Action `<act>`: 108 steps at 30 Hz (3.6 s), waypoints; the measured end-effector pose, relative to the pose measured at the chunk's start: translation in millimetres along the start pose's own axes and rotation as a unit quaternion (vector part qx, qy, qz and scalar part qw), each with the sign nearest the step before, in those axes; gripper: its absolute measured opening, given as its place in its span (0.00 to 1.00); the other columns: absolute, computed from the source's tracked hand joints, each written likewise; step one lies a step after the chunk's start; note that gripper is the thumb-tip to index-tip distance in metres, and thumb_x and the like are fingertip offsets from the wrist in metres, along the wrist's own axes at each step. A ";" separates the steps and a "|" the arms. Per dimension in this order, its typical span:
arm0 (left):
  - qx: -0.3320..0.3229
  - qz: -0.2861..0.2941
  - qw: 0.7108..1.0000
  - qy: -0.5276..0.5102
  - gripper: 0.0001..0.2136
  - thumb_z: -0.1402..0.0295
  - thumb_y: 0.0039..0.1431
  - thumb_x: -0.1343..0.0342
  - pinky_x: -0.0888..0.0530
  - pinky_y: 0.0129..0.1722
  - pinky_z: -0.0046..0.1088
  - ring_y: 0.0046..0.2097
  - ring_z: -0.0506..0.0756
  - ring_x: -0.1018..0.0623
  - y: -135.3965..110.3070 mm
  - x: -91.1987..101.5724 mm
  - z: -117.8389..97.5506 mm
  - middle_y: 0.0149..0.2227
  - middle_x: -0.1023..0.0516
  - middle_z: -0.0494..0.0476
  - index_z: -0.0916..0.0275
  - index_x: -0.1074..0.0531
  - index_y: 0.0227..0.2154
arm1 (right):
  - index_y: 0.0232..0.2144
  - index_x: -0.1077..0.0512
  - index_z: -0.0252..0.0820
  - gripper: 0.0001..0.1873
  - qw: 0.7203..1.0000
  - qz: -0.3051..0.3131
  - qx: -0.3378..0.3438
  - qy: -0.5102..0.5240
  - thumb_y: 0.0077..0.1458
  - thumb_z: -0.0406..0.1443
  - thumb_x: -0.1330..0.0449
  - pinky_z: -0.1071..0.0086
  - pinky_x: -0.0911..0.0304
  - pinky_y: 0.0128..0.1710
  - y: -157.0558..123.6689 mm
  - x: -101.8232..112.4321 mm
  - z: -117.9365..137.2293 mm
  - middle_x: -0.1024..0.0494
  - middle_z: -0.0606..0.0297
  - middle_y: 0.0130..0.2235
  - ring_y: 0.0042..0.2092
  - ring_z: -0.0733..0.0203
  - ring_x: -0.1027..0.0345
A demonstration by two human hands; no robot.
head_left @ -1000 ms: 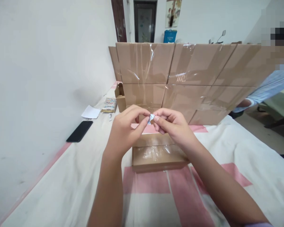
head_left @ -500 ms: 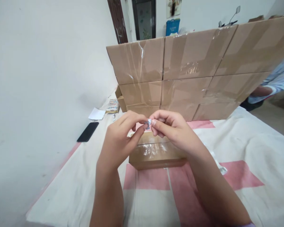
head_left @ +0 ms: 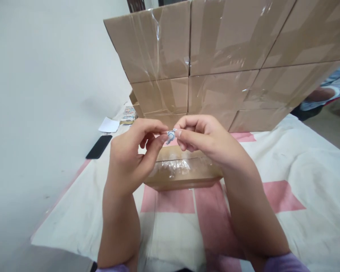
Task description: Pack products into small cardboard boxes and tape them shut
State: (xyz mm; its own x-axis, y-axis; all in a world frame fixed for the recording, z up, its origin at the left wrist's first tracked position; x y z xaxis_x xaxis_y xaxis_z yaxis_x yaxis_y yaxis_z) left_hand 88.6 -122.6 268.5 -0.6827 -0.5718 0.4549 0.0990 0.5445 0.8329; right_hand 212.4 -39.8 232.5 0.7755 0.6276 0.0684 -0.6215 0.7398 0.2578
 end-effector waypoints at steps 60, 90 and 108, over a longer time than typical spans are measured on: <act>0.065 0.140 0.986 0.056 0.07 0.70 0.69 0.47 0.34 0.30 0.30 0.30 0.50 0.30 -3.8 11.8 -18.4 0.30 0.26 0.50 0.59 0.27 0.34 | 0.28 0.24 0.39 0.18 0.989 0.029 0.144 -0.009 0.58 0.48 0.31 0.72 0.40 0.28 -4.1 -9.1 10.5 0.27 0.68 0.27 0.29 0.68 0.37; 0.063 0.178 0.955 0.227 0.07 0.71 0.71 0.51 0.32 0.35 0.31 0.36 0.53 0.24 -7.7 3.4 -8.0 0.35 0.23 0.51 0.59 0.29 0.37 | 0.46 0.20 0.46 0.10 0.952 -0.071 0.152 -0.258 0.64 0.39 0.38 0.66 0.36 0.34 -17.8 -2.4 26.8 0.22 0.63 0.41 0.36 0.62 0.32; 0.015 0.185 0.965 0.186 0.08 0.71 0.70 0.50 0.32 0.35 0.34 0.36 0.55 0.24 -2.1 -7.5 -2.9 0.34 0.22 0.53 0.58 0.28 0.36 | 0.19 0.32 0.40 0.17 0.991 0.040 0.000 -0.130 0.61 0.32 0.41 0.69 0.51 0.26 -1.1 -13.9 -4.7 0.36 0.70 0.22 0.26 0.67 0.45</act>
State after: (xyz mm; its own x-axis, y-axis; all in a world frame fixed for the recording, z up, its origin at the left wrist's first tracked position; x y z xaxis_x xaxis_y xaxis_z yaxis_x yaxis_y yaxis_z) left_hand 95.6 -121.2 264.2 -0.2965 -0.5121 0.8061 0.2616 0.7682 0.5843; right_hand 201.8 -48.2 226.8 0.7262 0.6008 0.3342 -0.6821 0.6903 0.2412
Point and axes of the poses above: each hand's wrist, its own y-axis towards the middle knuckle, its own x-axis out of the back of the hand, z = x × y, the point moved 8 cm from there along y, towards the middle knuckle
